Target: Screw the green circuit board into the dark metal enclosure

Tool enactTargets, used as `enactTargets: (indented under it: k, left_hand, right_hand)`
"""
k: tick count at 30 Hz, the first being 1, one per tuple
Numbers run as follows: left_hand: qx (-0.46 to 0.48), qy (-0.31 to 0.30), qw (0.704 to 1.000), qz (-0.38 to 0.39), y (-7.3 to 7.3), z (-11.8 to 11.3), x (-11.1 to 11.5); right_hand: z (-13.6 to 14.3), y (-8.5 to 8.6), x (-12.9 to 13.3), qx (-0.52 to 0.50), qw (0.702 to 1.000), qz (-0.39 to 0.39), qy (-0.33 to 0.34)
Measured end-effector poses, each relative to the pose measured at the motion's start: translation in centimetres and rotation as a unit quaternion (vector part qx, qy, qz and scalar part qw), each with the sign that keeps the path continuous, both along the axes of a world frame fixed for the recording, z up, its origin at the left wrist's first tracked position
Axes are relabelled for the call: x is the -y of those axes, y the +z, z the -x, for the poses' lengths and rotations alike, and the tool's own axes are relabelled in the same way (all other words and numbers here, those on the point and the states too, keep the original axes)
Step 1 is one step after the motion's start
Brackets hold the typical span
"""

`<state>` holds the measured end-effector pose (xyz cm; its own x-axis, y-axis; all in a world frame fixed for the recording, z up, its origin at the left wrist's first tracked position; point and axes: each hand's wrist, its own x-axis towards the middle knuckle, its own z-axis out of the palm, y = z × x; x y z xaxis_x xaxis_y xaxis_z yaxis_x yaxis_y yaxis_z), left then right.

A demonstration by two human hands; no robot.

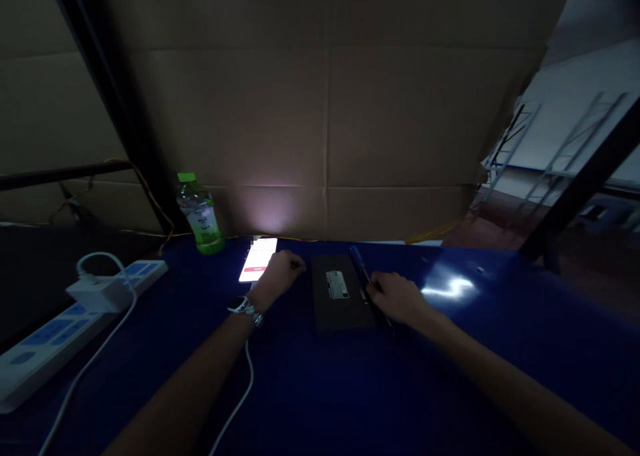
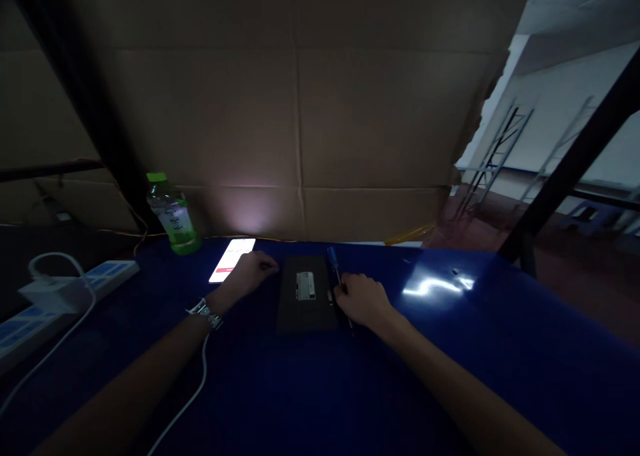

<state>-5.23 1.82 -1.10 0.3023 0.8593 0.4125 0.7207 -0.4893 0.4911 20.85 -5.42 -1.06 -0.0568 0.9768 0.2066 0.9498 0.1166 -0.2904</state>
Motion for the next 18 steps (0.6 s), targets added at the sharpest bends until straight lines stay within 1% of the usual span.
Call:
enactTargets:
  k: [4, 7, 10, 12, 14, 16, 18]
  left_hand:
    - [0.016, 0.0, 1.0, 0.003, 0.7, -0.1, 0.3]
    - [0.062, 0.01, 0.998, -0.017, 0.9, -1.1, 0.8]
    - [0.122, 0.028, 0.992, -0.016, -0.2, -3.1, 1.8]
    - [0.151, 0.026, 0.988, -0.002, -1.3, -4.5, 2.6]
    - [0.175, 0.017, 0.984, 0.025, -2.2, -5.7, 3.4]
    - [0.205, 0.008, 0.978, 0.047, -2.7, -6.4, 3.9]
    - [0.236, 0.014, 0.969, 0.068, -2.6, -6.8, 4.3]
  right_hand:
    - [0.3, 0.0, 0.3, 0.035, 0.999, -0.005, -0.011]
    - [0.4, 0.2, 0.5, 0.079, 0.997, 0.012, -0.004]
    - [0.5, 0.5, 0.8, 0.105, 0.994, 0.012, 0.002]
    - [0.7, 0.7, 0.9, 0.107, 0.994, -0.023, 0.017]
    - [0.9, 0.6, 1.0, 0.099, 0.991, -0.069, 0.053]
    - [1.2, 0.4, 1.0, 0.08, 0.988, -0.098, 0.088]
    - [1.4, 0.0, 1.0, 0.049, 0.987, -0.108, 0.107]
